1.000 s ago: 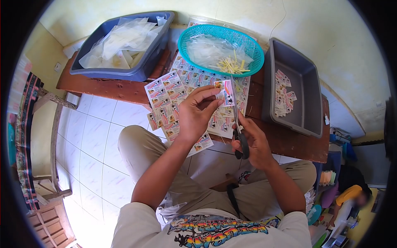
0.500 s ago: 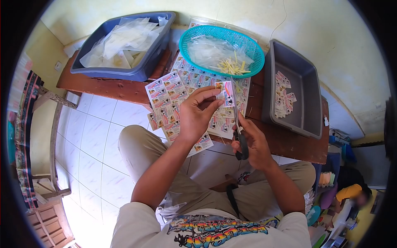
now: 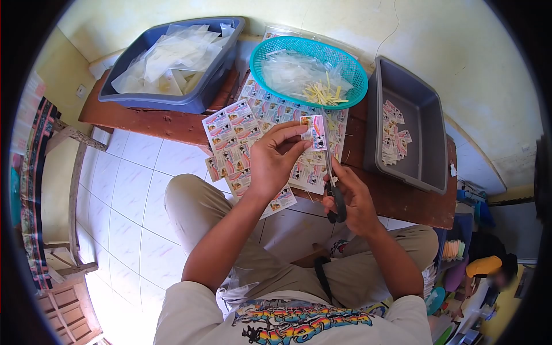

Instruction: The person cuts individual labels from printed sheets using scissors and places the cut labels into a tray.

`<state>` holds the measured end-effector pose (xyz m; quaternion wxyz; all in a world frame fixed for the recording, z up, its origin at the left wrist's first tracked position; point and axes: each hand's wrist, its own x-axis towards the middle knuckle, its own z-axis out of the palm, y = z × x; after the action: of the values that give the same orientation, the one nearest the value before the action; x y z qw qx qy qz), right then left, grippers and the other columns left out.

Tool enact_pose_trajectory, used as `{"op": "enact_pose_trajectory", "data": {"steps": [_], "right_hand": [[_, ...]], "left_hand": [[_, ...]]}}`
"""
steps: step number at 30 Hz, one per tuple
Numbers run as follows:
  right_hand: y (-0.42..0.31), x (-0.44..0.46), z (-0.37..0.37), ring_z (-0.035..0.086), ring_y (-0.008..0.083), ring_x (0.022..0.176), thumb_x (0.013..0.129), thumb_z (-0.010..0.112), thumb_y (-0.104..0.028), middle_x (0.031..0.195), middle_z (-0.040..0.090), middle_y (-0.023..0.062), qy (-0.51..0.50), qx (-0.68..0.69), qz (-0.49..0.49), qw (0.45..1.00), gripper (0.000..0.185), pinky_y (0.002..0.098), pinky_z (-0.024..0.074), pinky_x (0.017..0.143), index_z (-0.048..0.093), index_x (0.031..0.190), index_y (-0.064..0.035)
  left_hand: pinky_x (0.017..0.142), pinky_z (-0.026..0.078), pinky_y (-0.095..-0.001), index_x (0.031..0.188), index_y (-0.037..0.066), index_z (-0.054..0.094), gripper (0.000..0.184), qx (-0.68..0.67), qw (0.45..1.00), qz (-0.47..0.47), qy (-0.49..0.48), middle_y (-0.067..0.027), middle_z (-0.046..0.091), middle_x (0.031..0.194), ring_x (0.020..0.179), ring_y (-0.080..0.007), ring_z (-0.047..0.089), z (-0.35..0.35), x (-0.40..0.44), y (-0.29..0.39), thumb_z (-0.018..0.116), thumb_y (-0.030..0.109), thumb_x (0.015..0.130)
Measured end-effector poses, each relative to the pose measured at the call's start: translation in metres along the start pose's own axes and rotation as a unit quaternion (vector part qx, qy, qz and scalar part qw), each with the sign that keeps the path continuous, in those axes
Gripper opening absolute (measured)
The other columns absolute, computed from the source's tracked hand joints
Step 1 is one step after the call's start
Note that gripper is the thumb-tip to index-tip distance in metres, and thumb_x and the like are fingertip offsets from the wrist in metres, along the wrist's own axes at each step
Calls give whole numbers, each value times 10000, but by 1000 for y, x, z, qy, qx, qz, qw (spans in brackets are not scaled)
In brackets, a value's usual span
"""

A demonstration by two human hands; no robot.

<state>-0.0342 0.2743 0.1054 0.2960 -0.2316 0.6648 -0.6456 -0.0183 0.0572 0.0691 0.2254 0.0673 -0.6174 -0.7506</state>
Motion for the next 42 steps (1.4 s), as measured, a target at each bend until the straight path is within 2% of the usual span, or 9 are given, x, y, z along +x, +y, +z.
{"op": "enact_pose_trajectory", "data": {"steps": [8, 16, 29, 31, 37, 42], "right_hand": [[-2, 1, 2, 625, 118, 1027, 911, 813, -7, 1307, 502, 60, 9, 6, -8, 1000, 908, 244, 571, 865, 316, 1669, -70], [-2, -1, 3, 633, 110, 995, 928, 784, 11, 1305, 501, 58, 6, 4, 1, 1000, 884, 237, 594, 782, 314, 1670, -83], [1, -1, 2, 636, 106, 1002, 931, 796, -18, 1331, 509, 66, 8, 29, 20, 999, 875, 244, 593, 790, 320, 1664, -62], [5, 0, 1, 635, 107, 1007, 926, 809, -37, 1326, 513, 67, 12, 2, -11, 1000, 883, 246, 587, 792, 323, 1663, -60], [-2, 0, 2, 631, 116, 1038, 923, 810, -32, 1338, 511, 71, 18, 35, 12, 999, 884, 246, 574, 786, 323, 1660, -44], [0, 0, 0, 630, 123, 1045, 923, 806, -23, 1341, 511, 71, 16, 21, 5, 1000, 882, 247, 577, 792, 323, 1661, -47]], "left_hand": [[928, 609, -292, 1207, -19, 753, 291, -5, 1000, -8, -8, -119, 695, 1295, 1057, -157, 720, 1, -2, 0, 779, -46, 918], [926, 610, -292, 1203, -18, 753, 289, 0, 1000, -2, -8, -121, 696, 1295, 1043, -165, 730, 1, -1, -1, 781, -46, 916], [940, 609, -295, 1205, -30, 748, 284, -6, 1000, -8, -6, -126, 696, 1301, 1077, -173, 733, 1, -2, -3, 776, -44, 923], [900, 618, -284, 1206, -23, 750, 285, -5, 1000, -9, -7, -122, 698, 1299, 1060, -169, 736, 1, -1, -4, 777, -44, 923], [797, 625, -258, 1206, -2, 757, 289, 1, 1000, -3, -16, -109, 704, 1294, 1024, -158, 738, 1, -3, -6, 780, -40, 920], [782, 623, -257, 1203, -1, 758, 283, 4, 1000, -6, -18, -104, 707, 1293, 1022, -155, 738, 1, -2, -6, 780, -35, 923]]}}
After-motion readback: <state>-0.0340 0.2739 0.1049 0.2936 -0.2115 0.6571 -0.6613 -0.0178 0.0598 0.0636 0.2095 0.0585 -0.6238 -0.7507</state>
